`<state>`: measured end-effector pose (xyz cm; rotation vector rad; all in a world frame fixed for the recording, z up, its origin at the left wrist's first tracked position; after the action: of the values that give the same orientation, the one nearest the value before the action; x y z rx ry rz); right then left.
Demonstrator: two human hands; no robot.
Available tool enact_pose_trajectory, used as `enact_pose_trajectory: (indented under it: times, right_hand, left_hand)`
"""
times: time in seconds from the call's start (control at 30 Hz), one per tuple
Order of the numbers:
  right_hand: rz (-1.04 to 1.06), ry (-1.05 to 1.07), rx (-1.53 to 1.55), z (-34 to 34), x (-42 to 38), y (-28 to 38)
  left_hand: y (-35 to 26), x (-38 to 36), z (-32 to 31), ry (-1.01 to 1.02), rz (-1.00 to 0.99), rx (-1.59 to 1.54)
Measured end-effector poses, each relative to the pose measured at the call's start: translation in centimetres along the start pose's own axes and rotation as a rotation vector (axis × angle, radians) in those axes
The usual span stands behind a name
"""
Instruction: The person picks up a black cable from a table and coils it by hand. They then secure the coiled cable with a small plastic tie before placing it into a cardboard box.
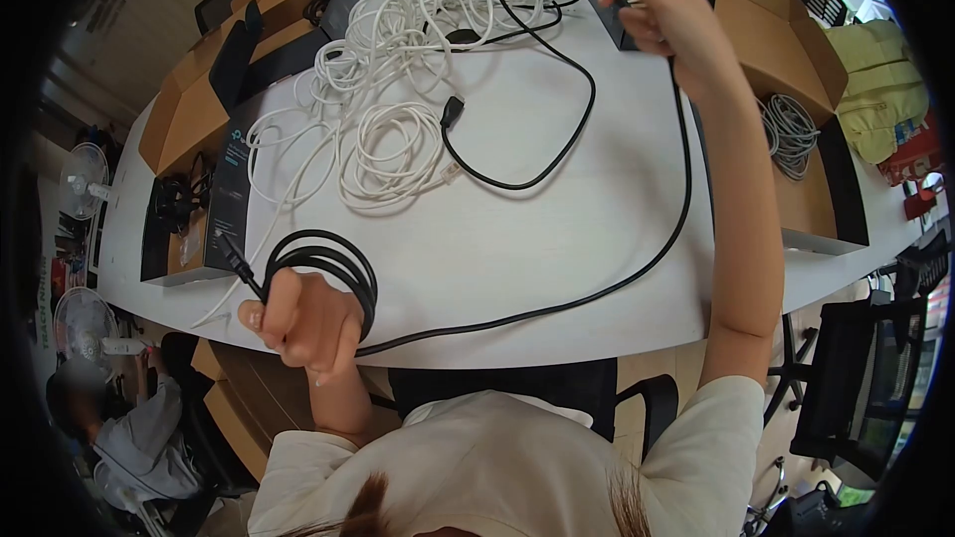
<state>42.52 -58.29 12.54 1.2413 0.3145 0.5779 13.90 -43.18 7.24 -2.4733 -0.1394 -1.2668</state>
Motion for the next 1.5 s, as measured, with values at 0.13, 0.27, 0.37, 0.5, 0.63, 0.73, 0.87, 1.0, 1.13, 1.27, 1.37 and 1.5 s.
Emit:
enact_pose_trajectory:
  times: [0.13,0.27,0.37,0.5,0.63,0.73,0.87,1.0,1.13,1.27,1.37,1.5]
  right_hand:
    - [0.013,0.192,-0.096,-4.1,-0.8,0.1]
    - [0.155,0.444,-0.269,-8.8,-3.7,0.8]
    - [0.201,0.736,-0.41,-11.1,-7.0,2.3]
    - [0.441,0.753,-0.649,-13.4,-10.7,1.8]
    - [0.449,0.723,-0.879,-14.7,-12.5,1.5]
    - [0.469,0.658,-0.95,-14.2,-12.2,1.7]
    - [0.505,0.425,-0.869,-12.5,-9.7,1.4]
    - [0.455,0.245,-0.9,-10.4,-6.7,1.4]
    - [0.523,0.074,-0.783,-8.5,-5.5,2.2]
    - [0.544,-0.025,-0.707,-8.8,-6.1,3.2]
    - [0.526,-0.039,-0.631,-9.3,-6.9,3.8]
    - [0.544,-0.019,-0.442,-10.6,-7.9,4.0]
  left_hand:
    - [-2.0,0.8,-1.1,-0.063,-0.139,0.082]
    - [-2.3,1.7,-1.7,0.022,-0.162,0.194]
    - [-2.6,1.7,-1.7,0.046,-0.207,0.251]
    - [-2.9,1.8,-1.7,0.085,-0.239,0.312]
    - [-3.8,2.4,-2.0,0.273,-0.179,0.315]
    - [-4.6,3.1,-2.5,0.461,-0.011,0.191]
    - [-3.9,1.6,-4.4,0.418,-0.155,0.117]
    - [-1.1,0.8,-3.5,0.348,0.129,0.307]
    - [1.6,-0.5,-0.6,-0.056,0.791,0.798]
    - [2.0,-0.8,3.3,-0.187,0.983,1.302]
    - [0.7,-0.7,5.6,-0.41,0.733,1.459]
    - [-0.8,1.9,5.6,-0.634,0.236,1.387]
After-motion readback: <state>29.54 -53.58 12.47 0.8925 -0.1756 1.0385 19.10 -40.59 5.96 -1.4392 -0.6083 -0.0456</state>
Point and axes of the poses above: each hand's wrist, its own x-axis towards the middle knuckle, its own z-axis out of the back of the hand, y = z × x, the point moved 4 cm from there along x, towards the middle knuckle, and after that the axes turned 14 degrees about -z, right-handed, at the moved point
